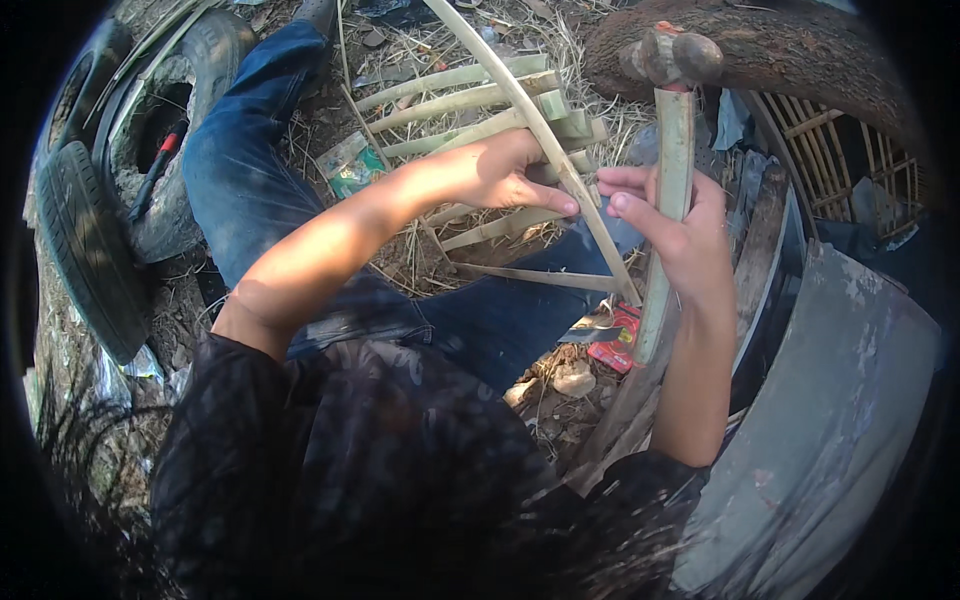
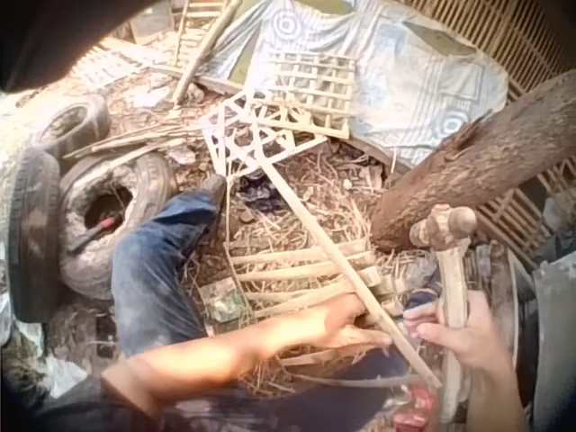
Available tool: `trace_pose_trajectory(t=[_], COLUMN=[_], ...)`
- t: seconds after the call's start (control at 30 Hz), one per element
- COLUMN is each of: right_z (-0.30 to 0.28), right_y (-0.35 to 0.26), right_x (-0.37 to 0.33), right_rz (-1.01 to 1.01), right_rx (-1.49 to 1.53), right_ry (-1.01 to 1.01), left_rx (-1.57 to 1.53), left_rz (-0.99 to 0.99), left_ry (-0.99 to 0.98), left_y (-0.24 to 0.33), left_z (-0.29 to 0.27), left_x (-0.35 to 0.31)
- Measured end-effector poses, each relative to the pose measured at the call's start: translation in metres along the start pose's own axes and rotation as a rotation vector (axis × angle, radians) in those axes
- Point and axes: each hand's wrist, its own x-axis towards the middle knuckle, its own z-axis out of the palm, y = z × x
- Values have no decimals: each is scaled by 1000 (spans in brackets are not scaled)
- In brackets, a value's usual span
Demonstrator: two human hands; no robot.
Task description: The person builds a bamboo structure by aligning bamboo strips and hammering nails into the joints to secure them.
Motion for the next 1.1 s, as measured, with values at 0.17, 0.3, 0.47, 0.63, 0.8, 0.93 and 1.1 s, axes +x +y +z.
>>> trace_pose_trajectory(t=[0.17, 0.3, 0.47, 0.63, 0.8, 0.93, 1.1], right_z=[6, -5, -9, -15, -22, -24, -27], right_y=[-6, 6, 8, 11, 35, 26, 29], right_x=[-11, -19, -25, -29, -9, -12, -28], right_rz=[14, -8, -17, 6, -9, 35, 73], right_rx=[-6, -90, -262, -354, -394, -380, -502], right_ry=[11, 53, 122, 180, 168, 174, 223], left_rx=[150, 347, 48, 57, 159, 201, 453], left_rz=[86, -6, 89, 65, -67, -56, -73], left_ry=[37, 29, 230, 151, 131, 155, 242], left_y=[10, 31, 10, 13, 13, 2, 10], left_z=[-2, 1, 14, 19, 13, 12, 24], left_x=[1, 4, 13, 32, 46, 59, 60])
